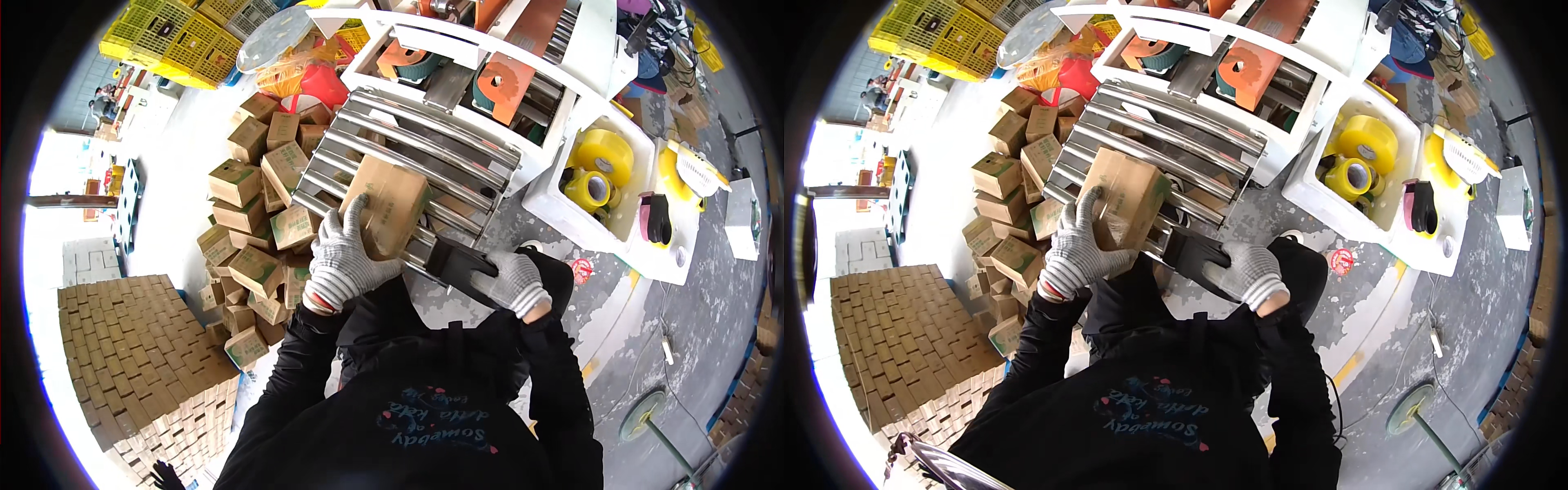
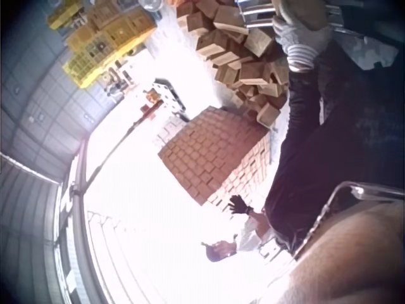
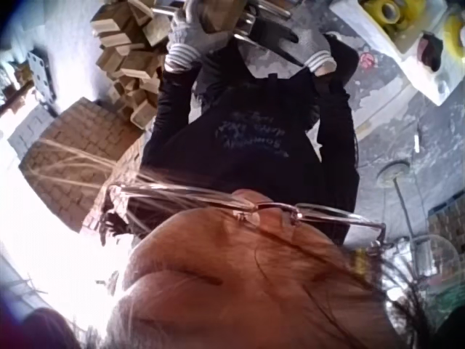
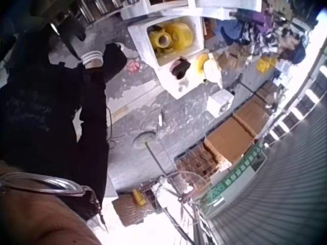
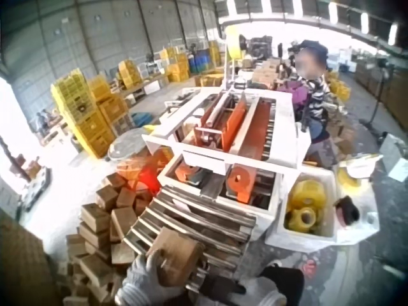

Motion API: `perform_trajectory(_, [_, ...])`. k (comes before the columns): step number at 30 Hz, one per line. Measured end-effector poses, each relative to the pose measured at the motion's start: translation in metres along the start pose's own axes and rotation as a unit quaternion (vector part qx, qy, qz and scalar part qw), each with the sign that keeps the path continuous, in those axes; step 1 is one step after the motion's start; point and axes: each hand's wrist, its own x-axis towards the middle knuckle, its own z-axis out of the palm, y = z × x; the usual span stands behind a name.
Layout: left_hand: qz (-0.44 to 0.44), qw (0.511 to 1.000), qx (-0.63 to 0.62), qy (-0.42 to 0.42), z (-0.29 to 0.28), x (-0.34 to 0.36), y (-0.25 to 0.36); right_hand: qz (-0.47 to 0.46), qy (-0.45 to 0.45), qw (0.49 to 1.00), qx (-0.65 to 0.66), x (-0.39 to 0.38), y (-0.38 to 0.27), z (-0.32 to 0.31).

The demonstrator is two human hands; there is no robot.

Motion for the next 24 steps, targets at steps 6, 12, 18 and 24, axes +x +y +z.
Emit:
perform_trajectory(6, [-0.082,0.969,0.088,0.217,0.032,0.019,0.04,0.034,-0.046,0.998,-0.02,0.034,-0.049,-0.008])
perform_trajectory(12, [-0.066,0.982,0.0,0.175,0.011,0.012,0.037,0.117,-0.096,0.988,0.024,0.063,-0.028,0.015])
perform_trajectory(18, [-0.054,0.937,-0.038,0.343,-0.058,-0.041,-0.031,0.067,0.046,0.988,0.135,0.006,-0.059,-0.019])
perform_trajectory(24, [-0.348,0.835,0.254,0.342,-0.046,-0.038,-0.196,0.143,0.182,0.864,0.447,-0.065,0.018,-0.01])
